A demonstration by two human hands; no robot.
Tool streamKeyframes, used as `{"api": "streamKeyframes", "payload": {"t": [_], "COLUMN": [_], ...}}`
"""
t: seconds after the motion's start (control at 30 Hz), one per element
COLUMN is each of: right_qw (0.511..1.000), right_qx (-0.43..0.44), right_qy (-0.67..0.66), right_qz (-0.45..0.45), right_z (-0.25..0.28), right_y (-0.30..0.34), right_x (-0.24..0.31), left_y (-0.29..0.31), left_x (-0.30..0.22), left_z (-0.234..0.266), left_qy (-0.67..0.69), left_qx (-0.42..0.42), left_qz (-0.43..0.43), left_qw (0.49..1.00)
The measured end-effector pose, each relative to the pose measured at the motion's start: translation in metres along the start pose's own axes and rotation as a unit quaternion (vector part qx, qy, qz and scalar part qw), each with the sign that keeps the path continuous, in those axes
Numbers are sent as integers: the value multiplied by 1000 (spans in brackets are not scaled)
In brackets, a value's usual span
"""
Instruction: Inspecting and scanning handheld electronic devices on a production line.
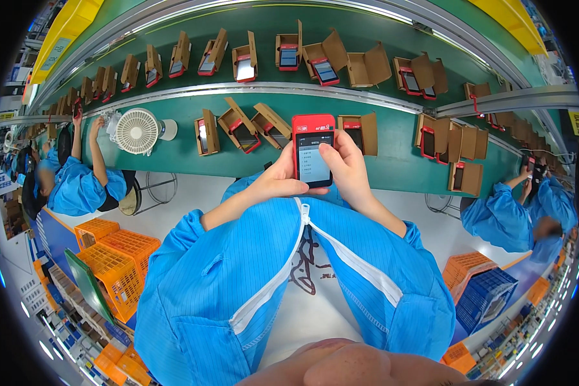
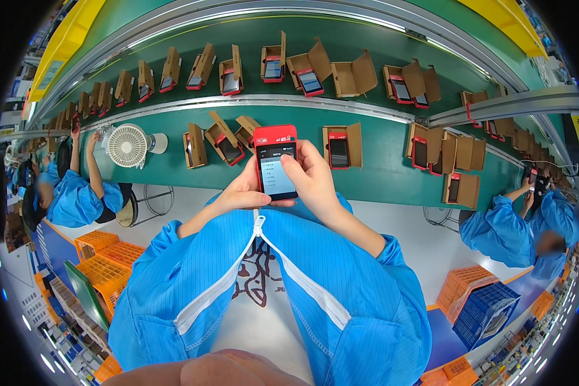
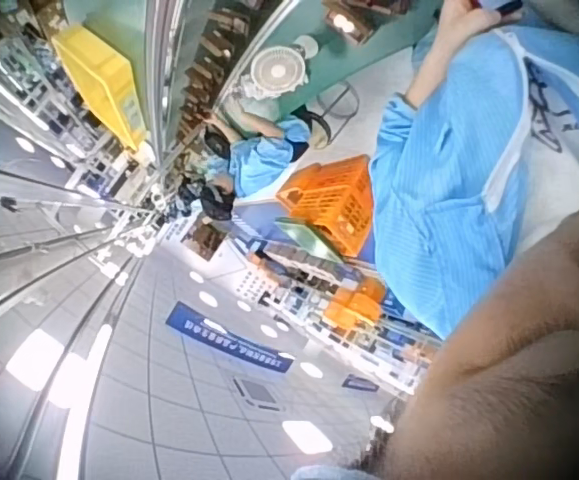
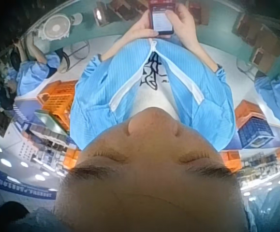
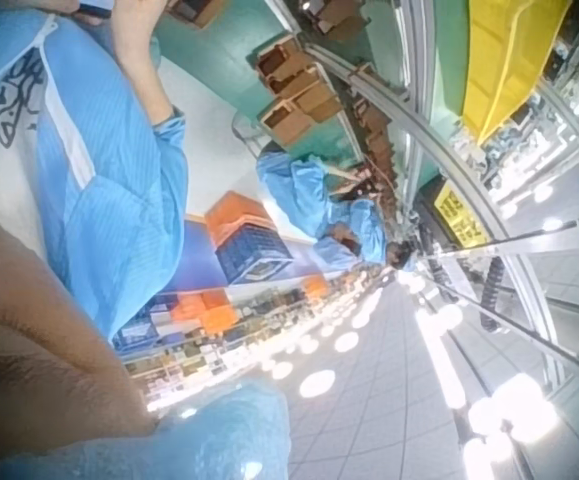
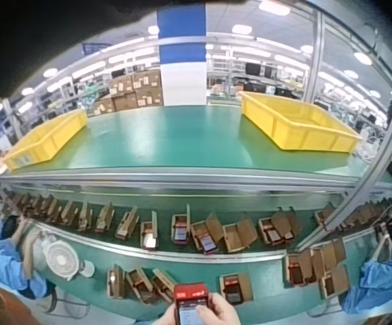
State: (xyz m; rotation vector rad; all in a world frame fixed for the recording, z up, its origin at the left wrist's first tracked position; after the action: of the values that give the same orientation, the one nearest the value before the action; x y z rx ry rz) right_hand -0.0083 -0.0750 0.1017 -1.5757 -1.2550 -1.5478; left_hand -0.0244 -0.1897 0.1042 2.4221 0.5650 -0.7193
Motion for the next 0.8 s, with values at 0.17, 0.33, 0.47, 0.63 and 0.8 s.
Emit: {"api": "streamKeyframes", "payload": {"t": [0.17, 0.33, 0.47, 0.63, 0.8], "right_qw": [920, 917, 901, 831, 743], "right_qx": [7, -21, -211, -286, -261], "right_qy": [333, 375, 362, 474, 615], "right_qz": [206, 130, 110, -51, -33], "right_z": [-6, 3, 76, 211, 233], "right_y": [3, -11, -107, -269, -319], "right_x": [22, 11, -9, -76, -136], "left_y": [-13, -37, -41, -55, -60], "left_x": [2, 5, 9, 0, -21], "left_z": [4, 15, 40, 58, 79], "left_qy": [40, 66, 81, 19, 9], "left_qx": [11, 60, 50, 32, -7], "left_qz": [-29, -18, -5, 43, 46], "left_qw": [999, 996, 995, 998, 999]}}
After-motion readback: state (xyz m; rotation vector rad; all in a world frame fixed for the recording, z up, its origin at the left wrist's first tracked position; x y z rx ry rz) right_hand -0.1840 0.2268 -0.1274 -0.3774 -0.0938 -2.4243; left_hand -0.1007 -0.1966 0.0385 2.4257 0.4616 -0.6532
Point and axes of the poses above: each hand's wrist, its own y-axis away from the middle knuckle, its own z-axis out of the back of the hand, x = y × z, the point moved 7 cm from there along -y, towards the middle knuckle, and after that the axes turned 13 degrees about -x, right-handed, at the moved point
